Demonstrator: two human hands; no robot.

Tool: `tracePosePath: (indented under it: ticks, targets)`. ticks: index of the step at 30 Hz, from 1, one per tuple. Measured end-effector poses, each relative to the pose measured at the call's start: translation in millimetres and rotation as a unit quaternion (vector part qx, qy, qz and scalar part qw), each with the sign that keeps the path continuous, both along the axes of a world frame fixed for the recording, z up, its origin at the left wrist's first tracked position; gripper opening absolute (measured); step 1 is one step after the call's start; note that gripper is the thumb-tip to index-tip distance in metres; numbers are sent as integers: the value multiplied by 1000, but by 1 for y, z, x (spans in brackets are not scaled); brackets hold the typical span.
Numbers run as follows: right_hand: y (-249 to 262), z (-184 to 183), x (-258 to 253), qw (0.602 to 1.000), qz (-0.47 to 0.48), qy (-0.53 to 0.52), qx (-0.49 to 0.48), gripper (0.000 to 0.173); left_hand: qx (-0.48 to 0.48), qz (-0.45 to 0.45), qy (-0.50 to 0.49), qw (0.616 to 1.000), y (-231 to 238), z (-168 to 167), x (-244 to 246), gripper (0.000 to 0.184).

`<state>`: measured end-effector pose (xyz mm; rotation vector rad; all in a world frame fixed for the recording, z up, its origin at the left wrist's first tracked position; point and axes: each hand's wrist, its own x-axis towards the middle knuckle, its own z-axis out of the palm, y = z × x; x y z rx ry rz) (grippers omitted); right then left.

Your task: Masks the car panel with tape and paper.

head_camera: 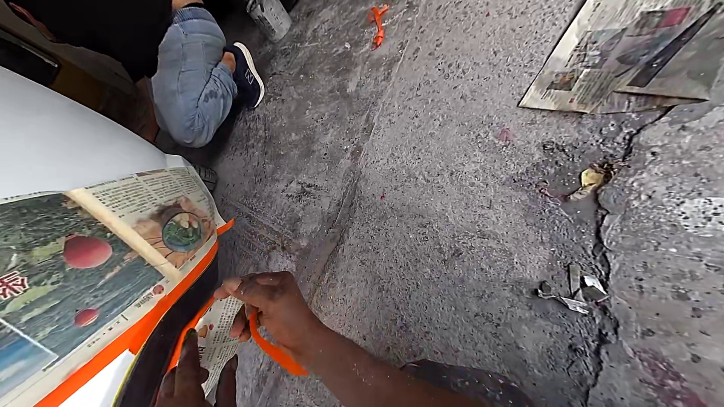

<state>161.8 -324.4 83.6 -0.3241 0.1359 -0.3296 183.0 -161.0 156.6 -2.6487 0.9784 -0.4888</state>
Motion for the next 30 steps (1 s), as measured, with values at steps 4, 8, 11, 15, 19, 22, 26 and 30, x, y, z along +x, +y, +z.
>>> tracePosePath:
  ticks: [4, 8, 11, 15, 19, 22, 26, 30]
  targets:
    - [6, -8, 11, 996, 38, -12, -82, 30, 67, 30, -1, 997, -9, -4, 20, 67]
    - [9, -6, 22, 987, 70, 24, -140, 30, 88, 25, -18, 996, -10, -3, 27, 64]
    - [10, -5, 25, 983, 75, 32, -166, 30, 104, 35, -3, 994, -11, 1, 30, 69]
    - [8, -2, 22, 978, 97, 31, -180, 32, 124, 38, -17, 991, -14, 5, 34, 59]
    - [6, -5, 21, 977, 106, 48, -178, 32, 161, 39, -17, 986, -20, 6, 36, 62]
    - [9, -13, 26, 969, 117, 45, -211, 34, 205, 53, -6, 977, -25, 10, 41, 66]
    - [6, -16, 26, 953, 165, 62, -247, 34, 238, 53, 35, 969, -28, 20, 48, 67]
    - [2, -16, 27, 955, 147, 68, -247, 30, 222, 53, 61, 972, -26, 24, 51, 63]
